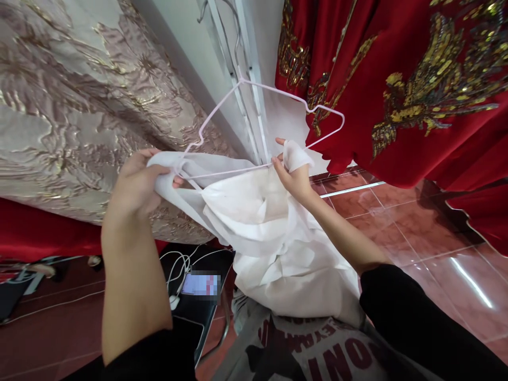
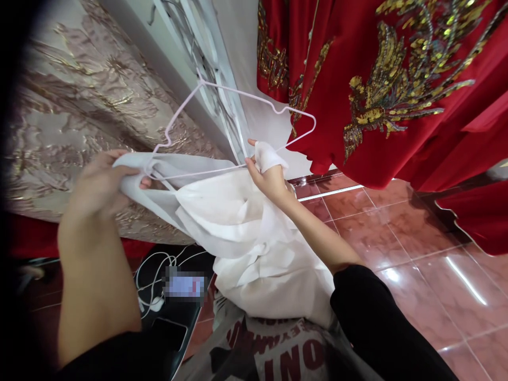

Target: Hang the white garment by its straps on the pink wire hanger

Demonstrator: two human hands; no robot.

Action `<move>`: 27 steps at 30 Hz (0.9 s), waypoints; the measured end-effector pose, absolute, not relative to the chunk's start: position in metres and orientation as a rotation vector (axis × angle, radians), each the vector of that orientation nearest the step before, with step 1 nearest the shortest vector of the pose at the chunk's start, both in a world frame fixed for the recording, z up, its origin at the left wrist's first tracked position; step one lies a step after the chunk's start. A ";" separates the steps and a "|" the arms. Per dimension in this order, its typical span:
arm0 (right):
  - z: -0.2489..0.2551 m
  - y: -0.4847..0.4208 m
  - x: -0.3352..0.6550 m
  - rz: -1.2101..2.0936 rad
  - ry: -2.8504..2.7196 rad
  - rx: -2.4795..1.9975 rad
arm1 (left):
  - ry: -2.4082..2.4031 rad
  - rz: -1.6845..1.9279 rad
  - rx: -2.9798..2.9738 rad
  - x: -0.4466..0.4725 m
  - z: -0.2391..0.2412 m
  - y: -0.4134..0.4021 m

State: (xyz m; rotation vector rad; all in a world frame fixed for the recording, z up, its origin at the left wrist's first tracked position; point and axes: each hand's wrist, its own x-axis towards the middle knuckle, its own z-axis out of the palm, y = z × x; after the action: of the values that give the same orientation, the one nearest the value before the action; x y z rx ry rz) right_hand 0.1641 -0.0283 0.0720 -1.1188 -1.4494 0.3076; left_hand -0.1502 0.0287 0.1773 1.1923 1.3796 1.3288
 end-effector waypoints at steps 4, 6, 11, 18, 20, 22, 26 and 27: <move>0.075 -0.031 0.159 0.329 -1.425 -1.111 | 1.162 1.517 1.257 -0.116 0.199 0.033; 0.076 -0.033 0.160 0.335 -1.418 -1.113 | 1.080 1.519 1.371 -0.100 0.208 0.035; 0.077 -0.032 0.165 0.285 -1.437 -1.112 | 1.376 1.278 1.958 -0.079 0.217 0.025; 0.080 -0.032 0.166 0.301 -1.445 -1.119 | 1.585 1.193 2.336 -0.087 0.200 0.017; 0.082 -0.032 0.164 0.329 -1.456 -1.112 | 1.556 1.269 2.370 -0.083 0.191 0.020; 0.085 -0.032 0.164 0.343 -1.458 -1.096 | 1.548 1.328 2.365 -0.076 0.184 0.021; 0.096 -0.038 0.175 0.504 -1.459 -1.012 | 1.559 1.397 2.343 -0.069 0.177 0.017; 0.098 -0.042 0.181 0.600 -1.466 -0.985 | 1.571 1.404 2.358 -0.071 0.177 0.016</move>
State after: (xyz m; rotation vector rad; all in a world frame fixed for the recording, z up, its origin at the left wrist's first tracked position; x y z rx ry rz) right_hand 0.1812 -0.0415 0.0984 -0.9854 -1.4663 0.5998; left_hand -0.0706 0.0161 0.1772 2.3577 1.5708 1.4039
